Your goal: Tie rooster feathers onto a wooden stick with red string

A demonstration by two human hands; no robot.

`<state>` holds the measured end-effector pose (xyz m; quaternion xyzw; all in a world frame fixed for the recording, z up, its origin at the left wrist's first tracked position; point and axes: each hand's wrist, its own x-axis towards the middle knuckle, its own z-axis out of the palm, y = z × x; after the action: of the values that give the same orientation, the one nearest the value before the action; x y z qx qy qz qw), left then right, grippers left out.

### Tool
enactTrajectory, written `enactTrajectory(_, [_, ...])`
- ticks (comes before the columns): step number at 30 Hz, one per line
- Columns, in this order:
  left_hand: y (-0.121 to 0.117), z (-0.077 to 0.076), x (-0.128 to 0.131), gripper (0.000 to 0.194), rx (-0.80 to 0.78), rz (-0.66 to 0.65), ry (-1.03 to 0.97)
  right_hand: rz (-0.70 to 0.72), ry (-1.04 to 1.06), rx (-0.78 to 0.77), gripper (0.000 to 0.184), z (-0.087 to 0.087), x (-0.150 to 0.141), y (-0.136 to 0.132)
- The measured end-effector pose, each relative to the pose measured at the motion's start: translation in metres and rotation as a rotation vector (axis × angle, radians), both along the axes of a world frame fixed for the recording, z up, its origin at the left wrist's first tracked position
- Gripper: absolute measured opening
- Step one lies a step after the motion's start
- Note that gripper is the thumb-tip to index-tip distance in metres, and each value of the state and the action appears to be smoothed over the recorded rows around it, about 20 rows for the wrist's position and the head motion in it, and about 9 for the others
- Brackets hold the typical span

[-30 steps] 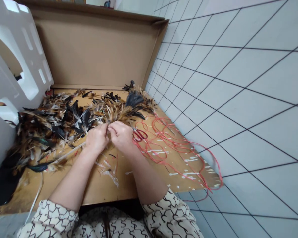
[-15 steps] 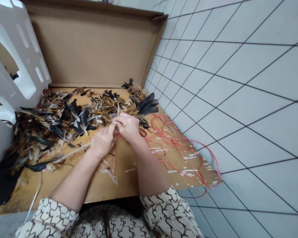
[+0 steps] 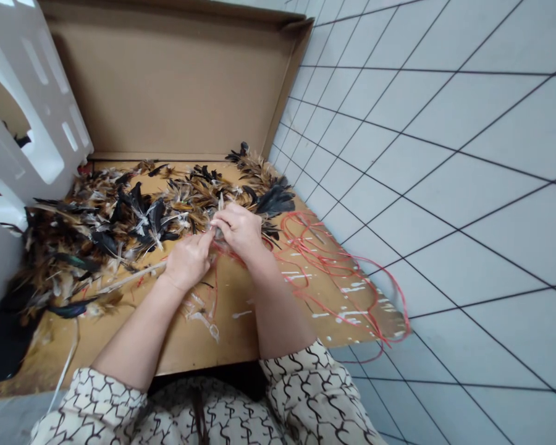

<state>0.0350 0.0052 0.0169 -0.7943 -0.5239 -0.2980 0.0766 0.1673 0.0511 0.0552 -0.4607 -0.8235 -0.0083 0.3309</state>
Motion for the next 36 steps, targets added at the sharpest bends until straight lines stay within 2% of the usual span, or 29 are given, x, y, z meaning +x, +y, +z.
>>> enactTrajectory(4, [-0.001,0.008,-0.004,0.030,-0.157,0.004,-0.070,-0.138,0.144,0.039,0.020,-0.003,0.018,0.007])
enactTrajectory(7, [-0.002,0.016,-0.012,0.025,-0.330,0.032,-0.182,-0.245,0.342,0.053,0.017,-0.009,0.039,0.018])
enactTrajectory(9, [-0.001,0.020,-0.018,0.022,-0.436,0.006,-0.284,-0.302,0.508,0.028,0.016,-0.015,0.052,0.026])
enactTrajectory(12, [0.000,0.024,-0.026,0.015,-0.547,-0.090,-0.524,-0.330,0.756,-0.109,0.015,-0.025,0.064,0.037])
enactTrajectory(15, [0.000,0.032,-0.031,0.005,-0.615,-0.164,-0.859,-0.338,0.879,-0.225,0.018,-0.032,0.066,0.043])
enactTrajectory(17, [-0.002,0.039,-0.034,0.008,-0.641,-0.190,-1.060,-0.345,0.840,-0.291,0.016,-0.032,0.063,0.041])
enactTrajectory(20, [-0.006,0.051,-0.035,0.014,-0.655,-0.201,-1.288,-0.404,0.538,-0.455,0.009,-0.023,0.052,0.030])
enactTrajectory(22, [-0.008,0.055,-0.034,0.017,-0.657,-0.183,-1.416,-0.443,0.355,-0.450,0.007,-0.013,0.041,0.020])
enactTrajectory(23, [-0.008,0.056,-0.033,0.018,-0.656,-0.176,-1.471,-0.416,0.346,-0.408,0.010,-0.008,0.034,0.015])
enactTrajectory(25, [-0.008,0.057,-0.031,0.019,-0.666,-0.173,-1.551,-0.203,0.469,-0.377,0.016,-0.001,0.019,0.003])
enactTrajectory(28, [-0.007,0.055,-0.025,0.018,-0.716,-0.193,-1.623,0.213,0.736,-0.545,0.018,0.004,-0.003,-0.014])
enactTrajectory(30, [-0.006,0.054,-0.022,0.016,-0.760,-0.207,-1.662,0.353,0.838,-0.638,0.017,0.003,-0.016,-0.025])
enactTrajectory(33, [-0.004,0.051,-0.020,0.014,-0.803,-0.222,-1.708,0.397,0.867,-0.703,0.018,-0.002,-0.028,-0.033])
enactTrajectory(36, [-0.002,0.049,-0.019,0.013,-0.816,-0.234,-1.747,0.294,0.857,-0.586,0.013,-0.007,-0.034,-0.034])
